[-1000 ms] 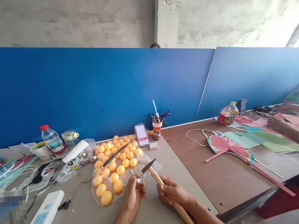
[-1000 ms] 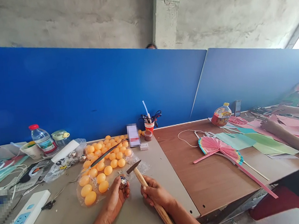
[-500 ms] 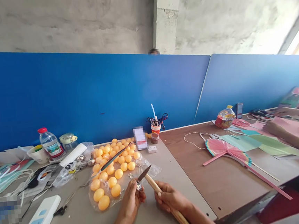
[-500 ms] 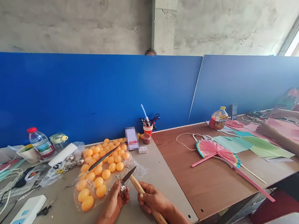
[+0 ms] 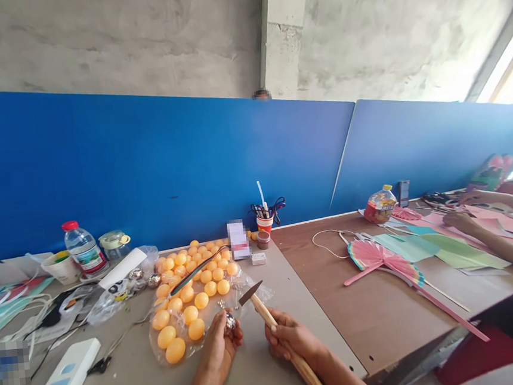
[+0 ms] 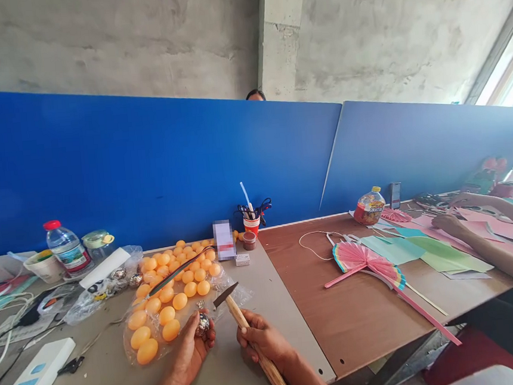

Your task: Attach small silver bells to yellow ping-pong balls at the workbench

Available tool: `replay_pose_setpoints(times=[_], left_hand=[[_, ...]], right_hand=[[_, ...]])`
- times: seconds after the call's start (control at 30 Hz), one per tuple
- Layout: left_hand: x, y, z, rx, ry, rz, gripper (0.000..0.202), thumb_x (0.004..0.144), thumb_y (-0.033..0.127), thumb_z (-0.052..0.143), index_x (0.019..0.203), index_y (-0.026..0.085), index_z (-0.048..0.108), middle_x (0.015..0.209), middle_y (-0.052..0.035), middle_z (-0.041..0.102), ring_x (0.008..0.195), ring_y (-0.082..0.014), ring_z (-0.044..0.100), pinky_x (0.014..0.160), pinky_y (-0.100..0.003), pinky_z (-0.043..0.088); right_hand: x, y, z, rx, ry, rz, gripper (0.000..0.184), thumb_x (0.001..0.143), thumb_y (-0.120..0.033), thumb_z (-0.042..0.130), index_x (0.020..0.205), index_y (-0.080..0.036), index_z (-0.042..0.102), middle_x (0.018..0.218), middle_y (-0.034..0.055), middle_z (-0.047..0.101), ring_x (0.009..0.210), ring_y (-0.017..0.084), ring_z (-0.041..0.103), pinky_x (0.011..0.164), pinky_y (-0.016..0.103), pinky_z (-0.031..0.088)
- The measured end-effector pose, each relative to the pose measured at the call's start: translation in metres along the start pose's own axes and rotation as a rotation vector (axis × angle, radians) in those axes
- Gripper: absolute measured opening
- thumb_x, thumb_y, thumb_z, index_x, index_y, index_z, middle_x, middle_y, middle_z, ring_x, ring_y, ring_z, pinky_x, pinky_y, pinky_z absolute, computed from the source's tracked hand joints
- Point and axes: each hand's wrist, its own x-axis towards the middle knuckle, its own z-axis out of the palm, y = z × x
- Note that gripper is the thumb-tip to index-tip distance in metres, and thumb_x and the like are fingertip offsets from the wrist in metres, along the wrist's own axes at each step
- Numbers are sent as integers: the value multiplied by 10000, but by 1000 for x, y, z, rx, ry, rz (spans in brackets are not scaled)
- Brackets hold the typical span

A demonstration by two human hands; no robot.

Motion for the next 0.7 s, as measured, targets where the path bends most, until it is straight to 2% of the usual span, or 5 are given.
replay_pose_setpoints(times=[0.27,0.37,0.43,0.57,0.7], left_hand=[[1,-5,-2,51,-64,47,490,592,485,820,902,180,594,614,21,637,527,-123,588,506,-228,441],[-1,-6,-1,61,-113,35,503,611,519,802,913,176,593,632,16,642,532,-130,592,513,-241,445],[0,-4,0,18,-86,32,490,629,507,795,925,175,589,641,12,644,511,-126,581,494,-240,434],[1,1,2,-85,18,19,404,683,340,758,1020,187,597,657,16,634,524,-132,603,502,-243,455],[0,5,2,-151,-36,33,539,641,125,673,1164,208,576,805,-17,677,714,-171,684,683,-295,543]], right_hand=[[-4,-2,14,-280,-37,42,574,726,-395,719,1217,-138,568,621,-53,566,335,27,395,306,160,231],[-1,-1,12,-179,-10,20,610,709,-432,732,1211,-131,562,596,-65,545,319,24,371,312,168,210],[0,0,8,-68,-7,8,598,708,-419,741,1202,-135,558,593,-68,543,311,24,365,331,177,211],[1,-1,3,51,35,-27,497,740,-365,727,1161,-153,571,612,-66,549,311,22,363,381,195,237],[0,-3,3,83,68,-29,417,745,-319,711,1107,-154,585,633,-64,554,328,21,368,445,218,309]])
